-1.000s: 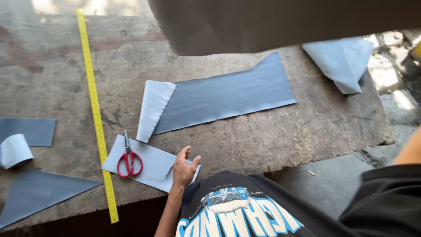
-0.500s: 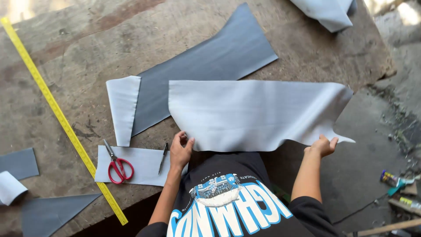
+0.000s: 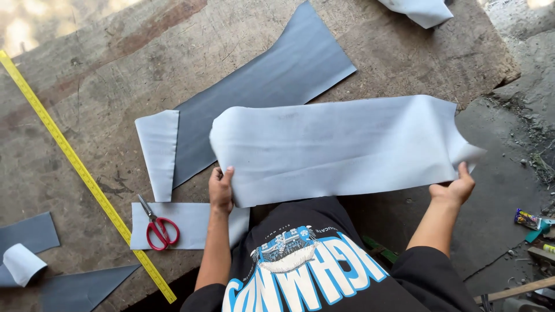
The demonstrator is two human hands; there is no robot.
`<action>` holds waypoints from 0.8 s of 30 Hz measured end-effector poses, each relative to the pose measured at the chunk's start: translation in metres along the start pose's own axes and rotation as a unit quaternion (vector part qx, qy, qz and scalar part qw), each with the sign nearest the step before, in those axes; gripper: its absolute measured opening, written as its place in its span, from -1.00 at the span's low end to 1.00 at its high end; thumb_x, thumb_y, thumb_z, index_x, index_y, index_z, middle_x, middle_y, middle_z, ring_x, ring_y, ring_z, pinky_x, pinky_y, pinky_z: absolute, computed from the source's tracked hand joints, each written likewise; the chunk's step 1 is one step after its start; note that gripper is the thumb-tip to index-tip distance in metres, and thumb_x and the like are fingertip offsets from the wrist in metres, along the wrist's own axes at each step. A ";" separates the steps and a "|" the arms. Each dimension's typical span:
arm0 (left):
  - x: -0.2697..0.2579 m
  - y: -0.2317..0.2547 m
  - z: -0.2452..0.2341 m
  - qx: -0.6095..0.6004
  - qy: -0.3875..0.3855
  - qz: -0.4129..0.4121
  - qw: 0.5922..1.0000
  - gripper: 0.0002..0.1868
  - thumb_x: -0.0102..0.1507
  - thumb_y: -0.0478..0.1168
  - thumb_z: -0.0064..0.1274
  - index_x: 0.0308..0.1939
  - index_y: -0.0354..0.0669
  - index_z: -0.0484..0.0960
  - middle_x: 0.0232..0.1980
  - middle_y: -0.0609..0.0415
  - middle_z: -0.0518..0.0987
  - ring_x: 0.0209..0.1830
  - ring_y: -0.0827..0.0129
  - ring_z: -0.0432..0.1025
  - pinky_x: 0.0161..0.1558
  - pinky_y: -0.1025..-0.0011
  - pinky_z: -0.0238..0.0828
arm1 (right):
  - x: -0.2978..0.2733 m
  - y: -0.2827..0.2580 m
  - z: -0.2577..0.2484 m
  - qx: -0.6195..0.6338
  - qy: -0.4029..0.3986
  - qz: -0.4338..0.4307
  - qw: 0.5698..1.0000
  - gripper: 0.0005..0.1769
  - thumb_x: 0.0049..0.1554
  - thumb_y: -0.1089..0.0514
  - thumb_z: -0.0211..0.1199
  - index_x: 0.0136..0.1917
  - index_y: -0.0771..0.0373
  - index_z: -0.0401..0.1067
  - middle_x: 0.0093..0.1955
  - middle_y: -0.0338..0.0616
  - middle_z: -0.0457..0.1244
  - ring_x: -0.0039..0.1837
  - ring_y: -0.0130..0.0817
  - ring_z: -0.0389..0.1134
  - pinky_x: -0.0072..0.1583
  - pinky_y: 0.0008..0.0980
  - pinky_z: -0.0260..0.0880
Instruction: The person cuts a large piece of grey fabric using red-handled scissors, following a curved line. They then measure and mark a white pattern piece with a yellow tape measure and a pen, and finally trace the pattern onto the grey fabric.
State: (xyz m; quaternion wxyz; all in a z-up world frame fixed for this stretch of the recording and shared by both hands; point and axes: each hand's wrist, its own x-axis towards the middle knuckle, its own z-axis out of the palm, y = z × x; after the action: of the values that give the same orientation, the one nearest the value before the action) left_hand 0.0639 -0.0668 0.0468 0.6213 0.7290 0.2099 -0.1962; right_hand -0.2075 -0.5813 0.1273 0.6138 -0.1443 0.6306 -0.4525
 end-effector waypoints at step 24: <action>-0.164 0.248 0.055 0.188 0.061 0.675 0.711 -0.84 0.15 -0.03 0.36 -0.28 0.26 0.66 -0.28 0.26 0.28 -0.19 0.22 0.27 -0.09 0.30 0.33 | -0.281 0.097 0.119 -0.204 -0.690 -0.322 0.615 -0.74 0.26 0.37 0.28 0.22 0.33 0.57 -0.04 -0.01 0.45 0.01 -0.49 0.37 0.08 -0.33 0.44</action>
State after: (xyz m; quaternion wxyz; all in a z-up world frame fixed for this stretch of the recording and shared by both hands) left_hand 0.0619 -0.1660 0.3321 0.4245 0.7887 -0.3416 0.2847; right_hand -0.0065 -0.3676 0.2554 0.6376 -0.7295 0.0104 -0.2475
